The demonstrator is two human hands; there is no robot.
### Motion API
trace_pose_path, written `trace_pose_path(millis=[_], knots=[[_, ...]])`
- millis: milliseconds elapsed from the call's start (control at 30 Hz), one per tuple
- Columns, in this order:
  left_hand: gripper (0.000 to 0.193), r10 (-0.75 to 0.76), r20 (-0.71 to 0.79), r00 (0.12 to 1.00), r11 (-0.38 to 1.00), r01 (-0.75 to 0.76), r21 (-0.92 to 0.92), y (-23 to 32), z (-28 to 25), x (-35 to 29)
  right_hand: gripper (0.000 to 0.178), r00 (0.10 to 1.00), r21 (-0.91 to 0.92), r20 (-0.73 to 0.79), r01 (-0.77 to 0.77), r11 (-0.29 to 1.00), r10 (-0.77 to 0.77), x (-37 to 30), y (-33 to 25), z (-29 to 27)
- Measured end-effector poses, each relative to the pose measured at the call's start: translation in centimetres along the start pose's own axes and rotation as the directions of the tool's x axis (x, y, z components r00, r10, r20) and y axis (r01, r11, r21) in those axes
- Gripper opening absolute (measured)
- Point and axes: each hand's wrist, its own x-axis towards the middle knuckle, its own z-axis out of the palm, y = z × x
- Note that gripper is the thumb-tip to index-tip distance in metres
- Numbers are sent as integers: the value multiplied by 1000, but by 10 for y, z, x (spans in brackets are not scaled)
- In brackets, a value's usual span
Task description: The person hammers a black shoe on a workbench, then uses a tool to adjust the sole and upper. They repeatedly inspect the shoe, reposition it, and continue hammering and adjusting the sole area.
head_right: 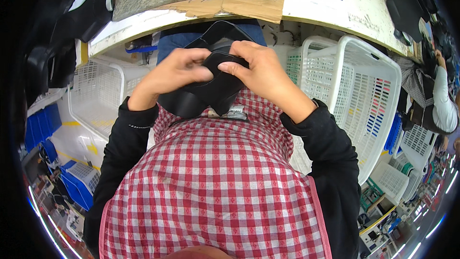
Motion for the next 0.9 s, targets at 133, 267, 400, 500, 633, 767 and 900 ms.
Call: trace_pose_path(millis=[133, 267, 400, 500, 633, 767, 900], knots=[[19, 44, -56, 997, 999, -45, -20, -3, 10, 3, 31, 999, -74, 7, 35, 997, -35, -8, 1, 4], [17, 9, -217, 976, 997, 9, 80, -6, 22, -13, 32, 1000, -37, 25, 17, 999, -16, -14, 3, 2], [18, 73, -355, 932, 995, -93, -40, -5, 31, -21, 32, 975, 0, 164, -150, 989, 148, -5, 8, -10], [18, 196, -415, 888, 981, -171, 96, -4, 34, -19, 28, 977, 35, 194, -92, 995, 83, 3, 7, -15], [15, 230, -444, 866, 962, -133, 239, -11, 32, -18, 30, 976, 40, 192, -108, 993, 99, 4, 5, -10], [15, 59, -359, 932, 951, -161, -263, -25, 32, -24, 28, 978, 144, 159, -159, 977, 136, 2, 13, -7], [13, 45, -366, 930, 804, -251, -539, -37, 37, -20, 27, 968, 261, 191, -211, 942, 163, 1, 29, -8]])
